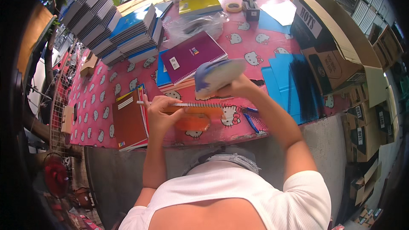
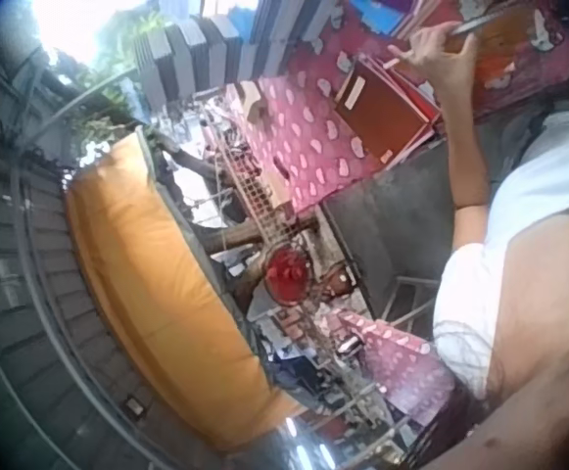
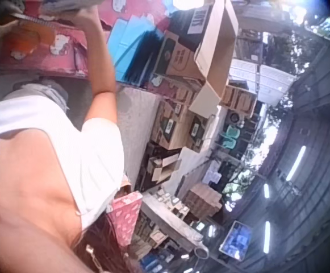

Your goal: The person tapes the spines of several spiral-bound notebooks using a tape dispenser and blue tape, and then uses a pair of snips to trim the ends of the tape.

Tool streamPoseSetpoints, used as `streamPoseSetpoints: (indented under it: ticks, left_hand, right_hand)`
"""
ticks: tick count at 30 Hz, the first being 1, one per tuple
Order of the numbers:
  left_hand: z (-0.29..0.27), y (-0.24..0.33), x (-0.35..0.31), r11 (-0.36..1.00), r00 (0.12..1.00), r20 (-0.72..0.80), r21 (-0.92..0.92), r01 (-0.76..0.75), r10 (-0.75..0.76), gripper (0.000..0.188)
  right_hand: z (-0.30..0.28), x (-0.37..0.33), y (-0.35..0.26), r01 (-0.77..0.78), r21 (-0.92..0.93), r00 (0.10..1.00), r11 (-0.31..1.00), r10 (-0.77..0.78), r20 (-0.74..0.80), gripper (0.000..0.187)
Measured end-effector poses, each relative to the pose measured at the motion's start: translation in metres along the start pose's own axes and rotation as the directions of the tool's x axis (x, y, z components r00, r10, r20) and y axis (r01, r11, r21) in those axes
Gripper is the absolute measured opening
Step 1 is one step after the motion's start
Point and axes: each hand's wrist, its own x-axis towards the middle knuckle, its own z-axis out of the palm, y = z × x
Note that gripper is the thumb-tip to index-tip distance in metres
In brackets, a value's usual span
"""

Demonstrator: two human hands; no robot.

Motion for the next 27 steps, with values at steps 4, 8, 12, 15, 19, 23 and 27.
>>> streamPoseSetpoints:
  ticks: [4, 8, 12, 15, 19, 23, 27]
  left_hand:
    - [0.001, -0.005, -0.001, 0.999, 0.998, 0.057, -0.030, 0.022, -0.020, 0.027]
    - [-0.006, -0.006, -0.004, 0.981, 0.994, -0.087, 0.188, -0.050, 0.068, 0.031]
    - [-0.013, -0.010, -0.002, 0.969, 0.996, -0.072, 0.238, 0.066, -0.050, 0.030]
    - [-0.016, -0.018, -0.001, 0.980, 0.995, -0.029, 0.171, 0.103, -0.099, 0.028]
    - [-0.019, -0.023, -0.002, 0.990, 0.998, -0.010, 0.122, 0.066, -0.065, 0.030]
    - [-0.022, -0.016, 0.005, 0.984, 0.992, 0.040, 0.136, 0.117, -0.123, 0.030]
    - [-0.036, -0.033, -0.001, 0.989, 0.991, -0.048, 0.081, 0.125, -0.122, 0.029]
  right_hand:
    - [0.013, 0.015, 0.007, -0.095, -0.774, 0.983, 0.626, 0.182, 0.027, 0.044]
    - [0.021, 0.006, -0.015, 0.104, -0.036, 0.991, 0.994, -0.101, 0.085, 0.048]
    - [0.017, 0.018, 0.017, -0.126, -0.476, 0.991, 0.871, 0.136, -0.012, 0.048]
    - [0.031, 0.021, 0.012, 0.156, -0.158, 0.985, 0.975, -0.142, 0.095, 0.044]
    - [0.029, 0.027, 0.008, 0.040, -0.185, 0.990, 0.982, -0.014, 0.139, 0.047]
    - [0.031, 0.038, 0.014, 0.244, -0.361, 0.965, 0.900, -0.190, 0.180, 0.050]
    - [0.045, 0.052, -0.004, -0.115, -0.185, 0.985, 0.976, 0.136, 0.107, 0.049]
